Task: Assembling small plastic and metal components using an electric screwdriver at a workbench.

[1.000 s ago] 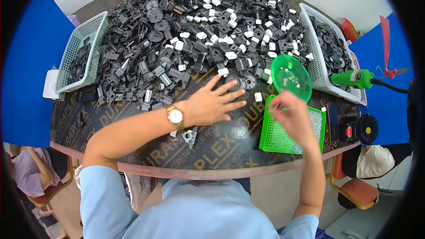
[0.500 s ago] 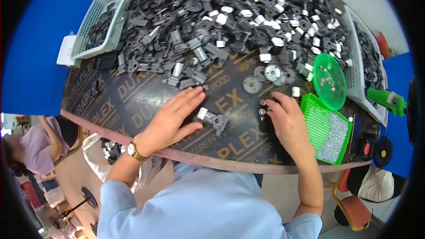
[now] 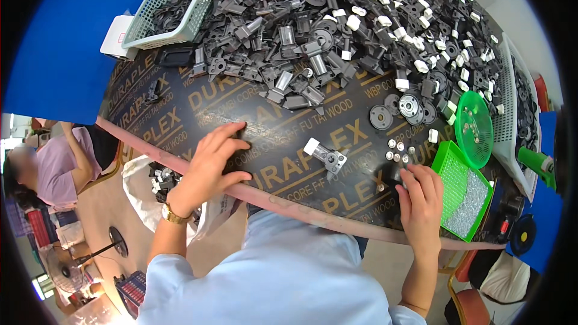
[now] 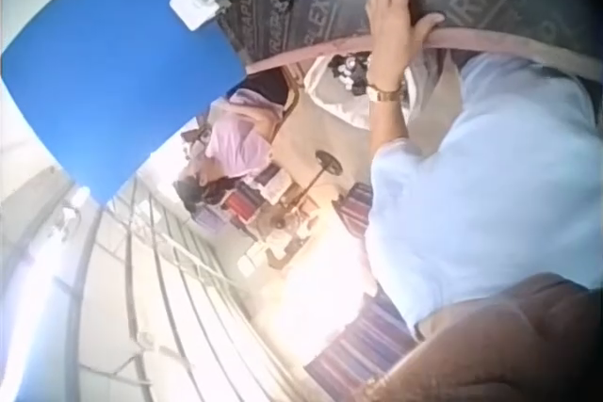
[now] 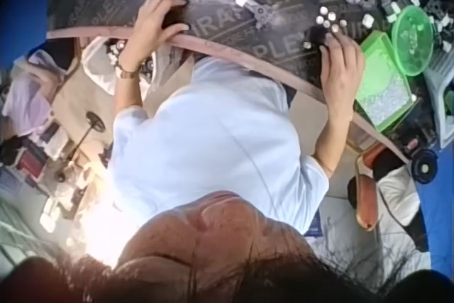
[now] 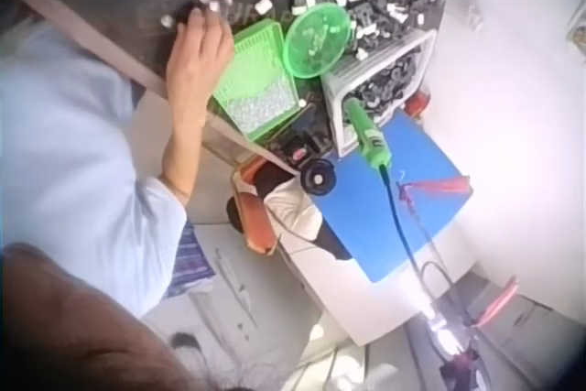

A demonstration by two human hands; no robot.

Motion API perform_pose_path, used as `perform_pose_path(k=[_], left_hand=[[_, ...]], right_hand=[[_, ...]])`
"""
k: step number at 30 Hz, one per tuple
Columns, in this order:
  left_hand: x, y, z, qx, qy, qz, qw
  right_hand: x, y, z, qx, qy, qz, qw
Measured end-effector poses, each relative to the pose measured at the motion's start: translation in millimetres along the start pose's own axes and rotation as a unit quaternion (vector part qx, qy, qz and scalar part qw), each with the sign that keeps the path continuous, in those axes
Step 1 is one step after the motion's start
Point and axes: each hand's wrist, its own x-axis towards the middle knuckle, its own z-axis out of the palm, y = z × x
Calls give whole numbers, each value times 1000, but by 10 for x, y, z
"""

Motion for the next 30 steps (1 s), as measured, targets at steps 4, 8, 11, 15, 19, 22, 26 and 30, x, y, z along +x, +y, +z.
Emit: perform_pose_path(k=[4, 8, 11, 15, 19, 22, 26, 30], left_hand=[[60, 6, 3, 23, 7, 13, 1000], [246, 101, 119, 48, 35, 45, 997], [437, 273, 238, 19, 37, 106, 994], [631, 466, 357, -34, 22, 167, 985], [742, 627, 509, -52, 16, 205, 977], [775, 686, 591, -60, 24, 225, 972], [768, 719, 626, -91, 6, 205, 975], [752, 711, 651, -97, 9, 198, 975]], right_hand=[[-154, -19, -77, 12, -1, 9, 1000], [-188, -82, 85, 45, -9, 16, 999], [-169, -140, 143, 65, -30, 42, 997], [-45, -139, 172, 49, -59, 36, 996], [-3, -49, 201, 74, -86, 11, 993], [1, -42, 161, 148, -63, 38, 986], [1, -49, 147, 110, -59, 95, 988], [-15, -70, 189, 128, -45, 97, 986]])
